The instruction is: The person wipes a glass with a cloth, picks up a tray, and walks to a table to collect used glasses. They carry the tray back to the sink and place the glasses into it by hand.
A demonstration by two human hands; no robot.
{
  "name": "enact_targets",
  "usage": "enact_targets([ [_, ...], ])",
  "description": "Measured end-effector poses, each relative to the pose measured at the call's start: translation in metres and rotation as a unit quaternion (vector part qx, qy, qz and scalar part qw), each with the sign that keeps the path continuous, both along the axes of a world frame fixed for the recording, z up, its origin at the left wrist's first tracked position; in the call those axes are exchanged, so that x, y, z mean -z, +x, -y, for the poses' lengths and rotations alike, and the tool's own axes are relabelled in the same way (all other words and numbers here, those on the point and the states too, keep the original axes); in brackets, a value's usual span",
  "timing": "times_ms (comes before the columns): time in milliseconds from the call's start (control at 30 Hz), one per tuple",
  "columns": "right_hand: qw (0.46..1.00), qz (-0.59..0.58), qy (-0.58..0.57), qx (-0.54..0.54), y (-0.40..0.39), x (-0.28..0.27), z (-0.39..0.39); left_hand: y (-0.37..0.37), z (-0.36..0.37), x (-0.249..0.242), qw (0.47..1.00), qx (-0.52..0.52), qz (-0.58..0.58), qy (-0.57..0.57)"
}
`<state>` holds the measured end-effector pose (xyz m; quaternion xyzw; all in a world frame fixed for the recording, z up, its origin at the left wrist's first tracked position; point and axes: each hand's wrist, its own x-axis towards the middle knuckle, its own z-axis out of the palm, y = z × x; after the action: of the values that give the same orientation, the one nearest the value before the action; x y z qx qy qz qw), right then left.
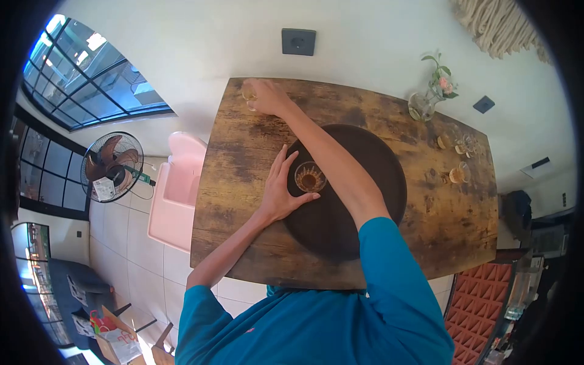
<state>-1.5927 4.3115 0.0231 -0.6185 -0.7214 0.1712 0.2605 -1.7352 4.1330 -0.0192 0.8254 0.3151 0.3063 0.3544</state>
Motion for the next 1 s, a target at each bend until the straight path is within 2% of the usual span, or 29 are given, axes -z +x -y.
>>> enact_targets([
  [33, 1.000, 0.000, -0.004, 0.008, 0.003, -0.001, 0.002, 0.001, -0.001, 0.001, 1.000, 0.008, 0.000, -0.004],
  [100, 0.994, -0.024, 0.106, 0.003, 0.009, -0.009, 0.014, 0.001, -0.002, 0.003, 1.000, 0.000, -0.009, 0.019],
  [133, 0.995, -0.023, 0.100, 0.016, 0.018, -0.015, 0.025, 0.001, 0.000, 0.004, 1.000, 0.013, -0.009, 0.013],
  [200, 0.990, -0.095, 0.101, 0.007, 0.027, -0.044, 0.049, 0.001, -0.001, 0.001, 1.000, 0.005, -0.006, 0.016],
  [300, 0.989, -0.090, 0.119, 0.006, 0.056, -0.075, 0.104, 0.002, 0.000, -0.003, 1.000, 0.009, -0.021, 0.013],
  [433, 0.986, -0.047, 0.147, 0.065, 0.089, -0.099, 0.200, 0.007, 0.005, -0.006, 0.998, 0.009, -0.046, 0.035],
  [500, 0.982, -0.039, 0.162, 0.083, 0.099, -0.096, 0.243, 0.012, 0.008, -0.007, 0.997, 0.013, -0.057, 0.048],
  [567, 0.984, -0.056, 0.074, 0.153, 0.105, -0.090, 0.283, 0.019, 0.013, -0.006, 0.996, 0.026, -0.068, 0.045],
  [667, 0.975, -0.093, 0.043, 0.196, 0.116, -0.055, 0.323, 0.030, 0.018, -0.006, 0.996, 0.040, -0.071, 0.040],
  [933, 0.954, -0.185, 0.044, 0.233, 0.113, -0.017, 0.368, 0.069, 0.044, -0.012, 0.992, 0.103, -0.060, 0.034],
  [1000, 0.954, -0.156, 0.034, 0.255, 0.116, -0.014, 0.376, 0.079, 0.057, -0.013, 0.991, 0.106, -0.073, 0.036],
])
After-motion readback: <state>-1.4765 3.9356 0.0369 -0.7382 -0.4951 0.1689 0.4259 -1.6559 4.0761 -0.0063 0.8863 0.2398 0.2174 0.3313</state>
